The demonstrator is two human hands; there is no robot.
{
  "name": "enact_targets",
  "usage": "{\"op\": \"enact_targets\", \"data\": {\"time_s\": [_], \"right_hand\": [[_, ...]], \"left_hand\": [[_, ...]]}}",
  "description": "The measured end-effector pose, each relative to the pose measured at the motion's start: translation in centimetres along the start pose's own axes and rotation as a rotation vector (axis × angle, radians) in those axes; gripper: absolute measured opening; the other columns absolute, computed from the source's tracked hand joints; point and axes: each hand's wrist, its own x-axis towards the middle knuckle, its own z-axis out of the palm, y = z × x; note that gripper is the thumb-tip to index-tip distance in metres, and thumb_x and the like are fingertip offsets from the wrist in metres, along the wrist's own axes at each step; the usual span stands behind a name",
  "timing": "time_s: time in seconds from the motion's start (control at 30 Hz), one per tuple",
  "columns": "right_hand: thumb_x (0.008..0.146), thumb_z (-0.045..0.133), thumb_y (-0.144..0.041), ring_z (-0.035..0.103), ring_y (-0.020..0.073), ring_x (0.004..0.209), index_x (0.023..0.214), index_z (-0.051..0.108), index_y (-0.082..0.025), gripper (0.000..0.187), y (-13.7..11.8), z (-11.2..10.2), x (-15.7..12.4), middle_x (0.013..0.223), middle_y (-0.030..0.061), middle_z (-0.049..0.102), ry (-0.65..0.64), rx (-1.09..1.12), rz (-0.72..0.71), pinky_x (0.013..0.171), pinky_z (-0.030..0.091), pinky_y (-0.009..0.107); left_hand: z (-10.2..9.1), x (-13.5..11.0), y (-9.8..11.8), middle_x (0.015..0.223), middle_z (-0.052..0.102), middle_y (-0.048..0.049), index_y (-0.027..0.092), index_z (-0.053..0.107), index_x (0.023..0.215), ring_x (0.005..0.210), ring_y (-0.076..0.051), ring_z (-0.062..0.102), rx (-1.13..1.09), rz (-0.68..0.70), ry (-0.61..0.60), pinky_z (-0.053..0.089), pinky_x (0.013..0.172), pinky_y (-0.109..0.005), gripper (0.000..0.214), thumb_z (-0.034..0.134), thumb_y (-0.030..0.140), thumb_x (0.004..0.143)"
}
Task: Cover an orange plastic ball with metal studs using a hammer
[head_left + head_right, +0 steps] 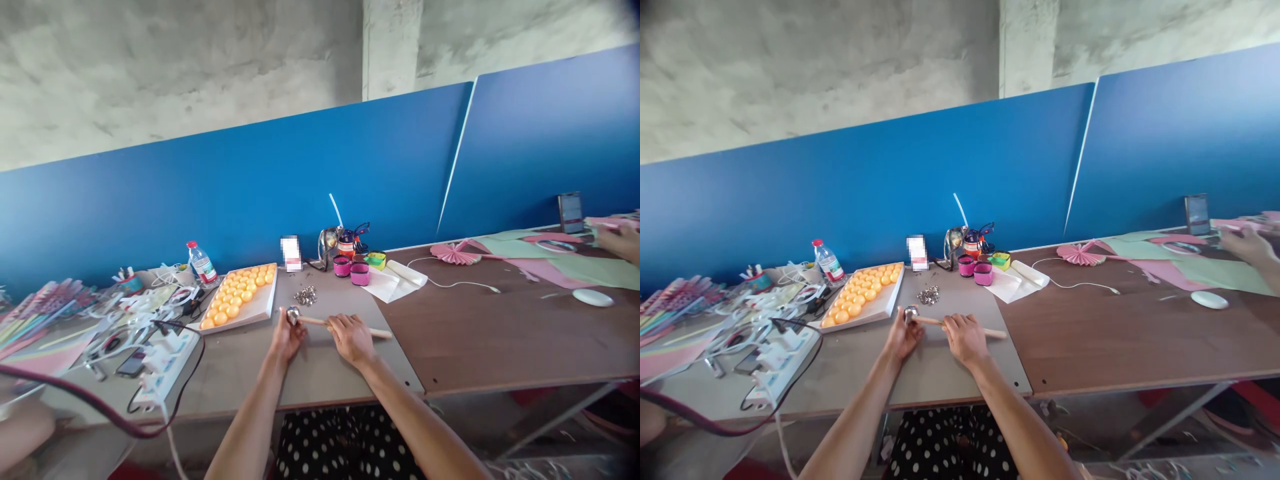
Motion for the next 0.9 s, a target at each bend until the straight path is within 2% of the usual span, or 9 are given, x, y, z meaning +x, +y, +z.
{"op": "enact_targets", "data": {"time_s": [0.17, 0.33, 0.47, 0.6, 0.73, 0.9], "right_hand": [[0.091, 0.040, -0.023, 0.055, 0.0140, 0.073, 0.101, 0.056, -0.017, 0.020, -0.18, 0.05, 0.03, 0.082, 0.0055, 0.062, 0.024, 0.020, 0.000, 0.068, 0.032, 0.027], [0.090, 0.041, -0.022, 0.054, 0.0137, 0.069, 0.092, 0.058, -0.018, 0.017, -0.02, 0.05, -0.01, 0.076, 0.0036, 0.061, -0.010, -0.004, 0.027, 0.068, 0.031, 0.027], [0.091, 0.040, -0.022, 0.056, 0.0141, 0.075, 0.103, 0.056, -0.017, 0.021, 0.11, 0.06, -0.08, 0.082, 0.0051, 0.062, 0.028, -0.007, 0.035, 0.070, 0.032, 0.027], [0.088, 0.044, -0.022, 0.054, 0.0131, 0.068, 0.094, 0.059, -0.019, 0.016, -0.05, 0.13, -0.06, 0.075, 0.0025, 0.061, -0.043, -0.029, 0.023, 0.068, 0.031, 0.027], [0.089, 0.042, -0.021, 0.055, 0.0139, 0.072, 0.100, 0.057, -0.017, 0.019, -0.25, 0.04, 0.03, 0.081, 0.0043, 0.063, -0.014, -0.013, 0.022, 0.070, 0.031, 0.028], [0.088, 0.045, -0.020, 0.054, 0.0134, 0.067, 0.092, 0.058, -0.018, 0.014, -0.09, 0.04, 0.03, 0.075, 0.0023, 0.061, -0.030, -0.035, 0.038, 0.069, 0.030, 0.028]], "left_hand": [[0.15, -0.07, -0.12, 0.052, 0.048, 0.0037, 0.017, 0.055, 0.084, 0.037, -0.007, 0.035, 0.006, 0.004, -0.010, 0.032, 0.044, -0.022, 0.036, 0.051, 0.052, 0.080], [-0.12, 0.18, -0.18, 0.054, 0.048, 0.0038, 0.019, 0.055, 0.087, 0.041, -0.009, 0.040, 0.000, 0.035, -0.057, 0.034, 0.047, -0.023, 0.029, 0.055, 0.047, 0.079], [-0.14, 0.26, -0.17, 0.056, 0.049, 0.0038, 0.020, 0.055, 0.088, 0.045, -0.010, 0.045, 0.001, 0.067, -0.040, 0.037, 0.049, -0.024, 0.022, 0.058, 0.039, 0.078], [-0.35, 0.37, -0.16, 0.063, 0.054, 0.0025, 0.021, 0.056, 0.092, 0.051, -0.010, 0.049, -0.004, 0.069, -0.031, 0.040, 0.054, -0.025, 0.020, 0.062, 0.030, 0.075], [-0.60, 0.59, -0.14, 0.062, 0.052, 0.0028, 0.020, 0.056, 0.090, 0.049, -0.009, 0.047, -0.009, 0.063, 0.004, 0.039, 0.053, -0.024, 0.018, 0.061, 0.028, 0.075], [-0.43, 0.50, -0.18, 0.061, 0.052, 0.0022, 0.019, 0.055, 0.089, 0.048, -0.010, 0.048, -0.017, 0.024, -0.017, 0.040, 0.053, -0.025, 0.016, 0.058, 0.030, 0.078]]}}
